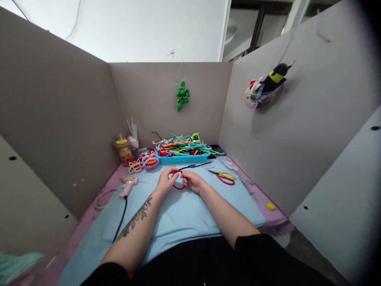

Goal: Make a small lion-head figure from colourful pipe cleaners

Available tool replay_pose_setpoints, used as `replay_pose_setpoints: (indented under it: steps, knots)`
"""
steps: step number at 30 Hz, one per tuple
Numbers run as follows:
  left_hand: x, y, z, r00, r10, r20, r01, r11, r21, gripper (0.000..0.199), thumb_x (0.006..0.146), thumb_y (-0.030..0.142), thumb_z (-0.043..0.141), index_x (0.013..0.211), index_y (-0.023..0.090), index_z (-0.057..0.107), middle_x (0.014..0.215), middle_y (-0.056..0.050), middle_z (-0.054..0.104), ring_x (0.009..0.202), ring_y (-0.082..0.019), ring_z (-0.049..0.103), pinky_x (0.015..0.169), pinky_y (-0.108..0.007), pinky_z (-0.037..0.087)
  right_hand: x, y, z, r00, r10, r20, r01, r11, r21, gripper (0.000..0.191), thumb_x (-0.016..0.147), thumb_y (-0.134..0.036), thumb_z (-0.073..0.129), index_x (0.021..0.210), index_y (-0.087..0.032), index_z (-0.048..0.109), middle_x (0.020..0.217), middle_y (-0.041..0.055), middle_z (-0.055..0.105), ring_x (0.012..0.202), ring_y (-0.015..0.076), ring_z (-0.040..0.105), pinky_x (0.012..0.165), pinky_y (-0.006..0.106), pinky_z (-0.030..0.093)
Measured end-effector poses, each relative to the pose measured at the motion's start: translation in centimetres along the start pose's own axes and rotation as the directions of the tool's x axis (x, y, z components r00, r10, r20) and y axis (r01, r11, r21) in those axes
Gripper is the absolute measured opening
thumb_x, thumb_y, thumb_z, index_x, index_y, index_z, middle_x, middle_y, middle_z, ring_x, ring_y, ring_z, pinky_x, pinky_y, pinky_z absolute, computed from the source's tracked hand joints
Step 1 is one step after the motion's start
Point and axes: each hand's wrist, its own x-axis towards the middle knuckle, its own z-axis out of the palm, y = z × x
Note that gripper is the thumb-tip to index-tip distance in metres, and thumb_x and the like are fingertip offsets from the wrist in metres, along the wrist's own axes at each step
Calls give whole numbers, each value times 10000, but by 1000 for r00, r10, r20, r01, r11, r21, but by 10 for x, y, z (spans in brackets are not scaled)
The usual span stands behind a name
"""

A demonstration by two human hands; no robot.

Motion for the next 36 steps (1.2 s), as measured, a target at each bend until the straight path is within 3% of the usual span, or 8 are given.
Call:
replay_pose_setpoints:
  steps: [3,9,15,27,32,36]
  knots:
    - [-2,3,1,999,31,18,-31,999,26,198,801,313,602,933,190,685,915,-61,702,842,-187,615,813,-315,460,3,3,-1,1000,-15,-1,15,999,-46,291,673,-455,715,696,-189,601,403,-79,449,401,88,375,465,235,309]
    - [-2,2,1,999,-8,36,6,998,60,123,810,276,581,833,194,670,807,-33,696,744,-169,606,745,-289,444,5,8,-2,996,-65,-54,54,980,-192,298,677,-462,705,709,-174,638,432,-54,516,418,90,424,467,227,323]
    - [-2,5,-1,997,25,76,-33,995,98,99,817,254,577,794,193,652,772,-23,681,747,-163,597,747,-280,430,7,10,-3,994,-67,-81,57,992,-116,398,651,-556,688,702,-163,654,459,-47,520,443,97,451,482,237,341]
    - [-3,3,0,993,97,66,-106,984,144,112,840,201,588,831,193,700,802,-32,718,773,-170,615,766,-294,447,5,6,2,990,-115,-81,105,987,-126,256,641,-408,693,643,-162,625,460,-42,506,470,106,443,505,251,339]
    - [-3,1,-1,986,160,53,-166,975,150,111,844,217,608,834,204,718,806,-37,724,801,-177,630,788,-305,463,3,4,4,981,-177,-76,164,975,-148,299,674,-420,665,537,-182,547,469,-29,511,486,105,441,525,253,325]
    - [-4,-1,0,989,143,33,-146,982,124,120,840,248,621,839,200,730,801,-44,722,781,-175,629,763,-297,464,1,1,5,961,-256,-105,228,948,-222,238,683,-370,655,567,-180,571,482,-38,513,496,103,424,536,248,311]
